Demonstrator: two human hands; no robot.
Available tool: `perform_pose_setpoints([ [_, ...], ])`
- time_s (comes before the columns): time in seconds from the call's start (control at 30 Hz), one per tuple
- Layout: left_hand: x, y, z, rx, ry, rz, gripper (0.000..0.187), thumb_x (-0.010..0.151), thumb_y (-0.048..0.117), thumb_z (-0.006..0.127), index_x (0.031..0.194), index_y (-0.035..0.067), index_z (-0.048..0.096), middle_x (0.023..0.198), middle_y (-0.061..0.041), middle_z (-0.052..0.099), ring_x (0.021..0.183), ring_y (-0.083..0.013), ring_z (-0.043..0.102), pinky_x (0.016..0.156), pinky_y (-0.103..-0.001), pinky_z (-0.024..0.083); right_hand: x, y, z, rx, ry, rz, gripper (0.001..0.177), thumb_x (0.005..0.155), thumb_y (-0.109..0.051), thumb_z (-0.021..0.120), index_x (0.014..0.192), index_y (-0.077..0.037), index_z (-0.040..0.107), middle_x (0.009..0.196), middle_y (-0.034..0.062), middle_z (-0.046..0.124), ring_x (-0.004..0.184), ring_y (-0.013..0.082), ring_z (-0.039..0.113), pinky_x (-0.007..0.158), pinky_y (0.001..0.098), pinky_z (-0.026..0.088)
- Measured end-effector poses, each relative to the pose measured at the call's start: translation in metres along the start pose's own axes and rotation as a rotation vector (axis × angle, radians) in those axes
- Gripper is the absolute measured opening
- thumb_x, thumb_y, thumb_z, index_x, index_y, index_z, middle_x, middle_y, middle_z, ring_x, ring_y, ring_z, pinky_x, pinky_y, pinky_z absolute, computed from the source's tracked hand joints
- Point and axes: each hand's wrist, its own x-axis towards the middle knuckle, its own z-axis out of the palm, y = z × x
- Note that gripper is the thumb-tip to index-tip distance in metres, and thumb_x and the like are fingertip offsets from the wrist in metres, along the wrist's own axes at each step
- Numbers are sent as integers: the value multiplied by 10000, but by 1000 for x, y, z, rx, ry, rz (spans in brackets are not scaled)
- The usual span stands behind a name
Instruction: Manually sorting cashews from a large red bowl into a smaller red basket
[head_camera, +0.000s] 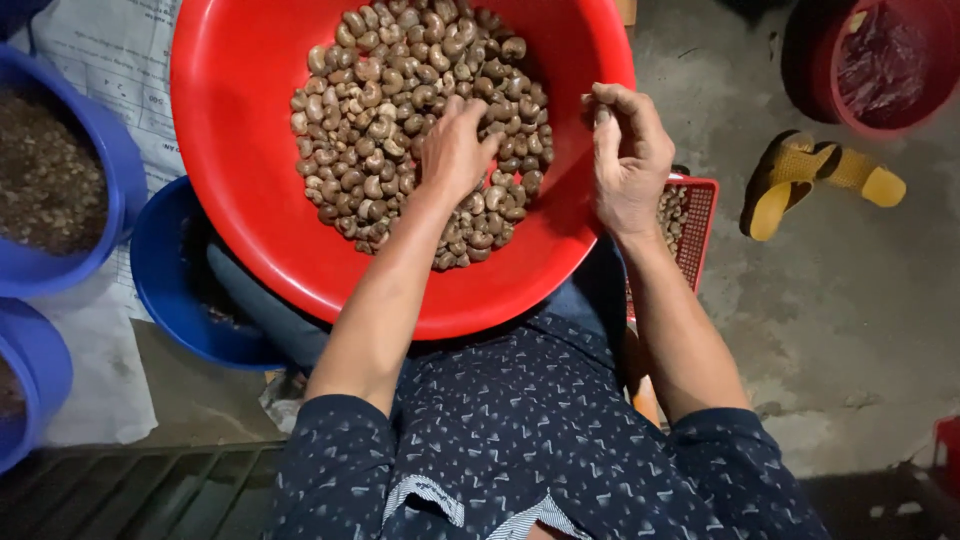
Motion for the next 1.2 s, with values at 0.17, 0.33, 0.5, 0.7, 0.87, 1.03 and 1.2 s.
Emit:
perform_pose_setpoints([
  [0.17,0,-2,-14,-9,38,12,136,895,142,759,971,68,675,921,-72,684,517,-93,531,439,-254,501,-1,-1,-2,-15,-3,7,243,1035,130,490,1252,60,574,1144,148,655,1007,205,627,946,311,534],
  [0.33,-21,17,-92,-620,14,-257,153,873,118,750,880,54,611,1320,-210,656,588,-91,663,468,-190,606,0,-1,-1,4,-13,5,235,1041,124,481,1250,64,569,1152,152,649,1029,208,626,969,321,534],
  [0.5,-25,-16,-112,-1318,-62,-175,491,919,-106,598,1375,50,505,1155,-197,642,963,-272,732,621,-295,665,-1,-1,0,3,-30,-7,233,1046,135,481,1254,68,561,1151,161,648,1004,214,605,953,320,521],
  [0.7,-27,19,-113,-1052,-144,-430,188,986,207,691,894,83,585,634,15,555,462,-74,491,401,-203,424,-2,0,1,-26,-22,-12,242,1033,130,484,1248,62,571,1146,155,660,1002,206,619,950,312,528],
  [0.87,-23,16,-63,-45,-217,-282,255,1006,288,664,1072,43,639,1088,-51,535,466,-77,454,498,-247,513,-2,0,1,-59,-12,-5,250,1021,133,491,1243,64,582,1133,153,669,989,204,628,934,305,532],
  [1.03,-14,-12,-21,209,-195,-232,181,1002,175,685,1160,88,684,696,35,565,523,-119,489,590,-301,520,-1,-2,2,-72,-21,-15,261,1016,143,491,1245,61,587,1132,146,666,987,203,628,931,301,532],
  [1.2,-15,-8,-46,-40,-163,-364,201,926,136,751,1127,126,736,887,-5,706,503,-88,496,444,-225,447,-1,-4,3,-100,-36,-27,271,999,165,509,1234,60,596,1124,143,669,983,205,643,903,297,535],
])
